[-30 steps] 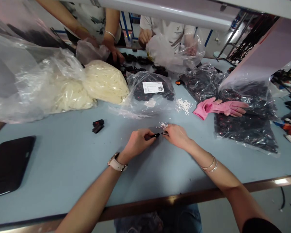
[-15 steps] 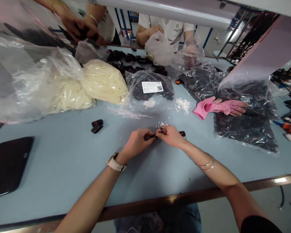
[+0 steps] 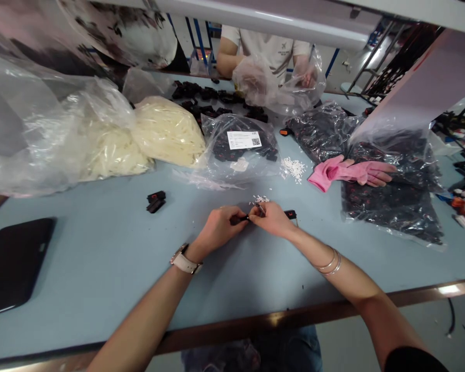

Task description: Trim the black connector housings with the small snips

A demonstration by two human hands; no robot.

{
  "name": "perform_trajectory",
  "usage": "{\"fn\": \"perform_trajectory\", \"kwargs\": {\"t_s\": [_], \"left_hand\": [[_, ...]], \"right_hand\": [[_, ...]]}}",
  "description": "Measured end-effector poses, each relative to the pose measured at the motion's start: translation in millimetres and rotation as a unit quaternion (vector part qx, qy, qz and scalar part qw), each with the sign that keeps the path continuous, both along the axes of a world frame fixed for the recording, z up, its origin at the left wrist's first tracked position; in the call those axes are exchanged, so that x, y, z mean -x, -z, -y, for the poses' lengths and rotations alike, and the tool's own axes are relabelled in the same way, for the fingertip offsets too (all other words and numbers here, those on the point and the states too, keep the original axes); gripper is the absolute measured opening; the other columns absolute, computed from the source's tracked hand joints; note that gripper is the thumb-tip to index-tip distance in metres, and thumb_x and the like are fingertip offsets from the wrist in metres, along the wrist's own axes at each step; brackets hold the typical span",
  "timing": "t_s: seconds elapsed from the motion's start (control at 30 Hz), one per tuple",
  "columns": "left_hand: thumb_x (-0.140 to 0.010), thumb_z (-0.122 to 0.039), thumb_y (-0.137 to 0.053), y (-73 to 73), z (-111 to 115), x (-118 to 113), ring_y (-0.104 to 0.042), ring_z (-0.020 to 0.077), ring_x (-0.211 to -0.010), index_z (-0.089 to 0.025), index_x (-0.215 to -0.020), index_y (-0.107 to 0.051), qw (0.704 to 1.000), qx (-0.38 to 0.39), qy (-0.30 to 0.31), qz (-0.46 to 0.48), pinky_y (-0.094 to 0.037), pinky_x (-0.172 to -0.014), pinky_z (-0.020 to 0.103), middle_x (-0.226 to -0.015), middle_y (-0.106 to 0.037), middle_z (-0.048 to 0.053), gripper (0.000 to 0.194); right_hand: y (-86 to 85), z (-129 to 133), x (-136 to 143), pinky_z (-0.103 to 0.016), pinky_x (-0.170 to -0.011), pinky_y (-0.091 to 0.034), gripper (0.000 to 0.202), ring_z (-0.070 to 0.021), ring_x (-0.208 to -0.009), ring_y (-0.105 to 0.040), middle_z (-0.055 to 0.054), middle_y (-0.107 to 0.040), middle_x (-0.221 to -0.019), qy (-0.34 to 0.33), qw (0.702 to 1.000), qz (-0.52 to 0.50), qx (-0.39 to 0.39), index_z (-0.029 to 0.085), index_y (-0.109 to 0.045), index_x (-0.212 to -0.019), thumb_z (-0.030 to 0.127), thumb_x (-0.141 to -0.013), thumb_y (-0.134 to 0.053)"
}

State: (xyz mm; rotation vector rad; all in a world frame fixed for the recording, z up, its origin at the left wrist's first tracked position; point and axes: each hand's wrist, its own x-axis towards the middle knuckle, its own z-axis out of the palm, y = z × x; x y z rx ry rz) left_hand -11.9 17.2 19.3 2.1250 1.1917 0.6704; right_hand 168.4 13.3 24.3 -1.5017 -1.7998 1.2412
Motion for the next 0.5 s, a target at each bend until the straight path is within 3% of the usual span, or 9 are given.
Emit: {"fn": "perform_trajectory", "kwargs": {"t_s": [0.1, 0.23, 0.5], "left_hand": [[-0.074, -0.020, -0.059, 2.0, -0.1, 0.1, -0.051, 0.0107, -0.059, -0.019, -0.068, -0.058, 1.000, -0.015, 0.013, 0.002, -0.040, -0.056, 0.022, -0.065, -0.058, -0.002, 0.006], [-0.073, -0.016, -0.060, 3.8, 0.7, -0.7, -0.052, 0.0121, -0.062, -0.019, -0.067, -0.059, 0.999, -0.039, 0.022, -0.005, -0.041, -0.057, 0.022, -0.066, -0.057, -0.001, 0.006], [-0.072, -0.018, -0.060, 3.7, 0.5, -0.7, -0.050, 0.0111, -0.057, -0.019, -0.067, -0.061, 1.000, -0.018, 0.010, -0.002, -0.039, -0.055, 0.023, -0.062, -0.056, -0.002, 0.006]], "right_hand": [[6.7, -1.1, 1.0, -0.023, -0.059, -0.039, 0.008, -0.0101, -0.060, -0.051, 0.004, -0.053, -0.062, 0.020, 0.999, -0.025, 0.027, 0.016, -0.059, -0.071, 0.023, -0.069, -0.057], [12.1, -3.0, 1.2, -0.022, -0.054, -0.037, 0.020, -0.0096, -0.056, -0.049, 0.004, -0.053, -0.060, 0.022, 0.998, -0.002, 0.063, 0.014, -0.065, -0.085, 0.023, -0.068, -0.059], [3.7, -3.2, 1.0, -0.022, -0.058, -0.039, 0.017, -0.0100, -0.061, -0.051, 0.002, -0.058, -0.063, 0.011, 0.998, 0.002, 0.065, 0.014, -0.068, -0.080, 0.020, -0.067, -0.058]]}}
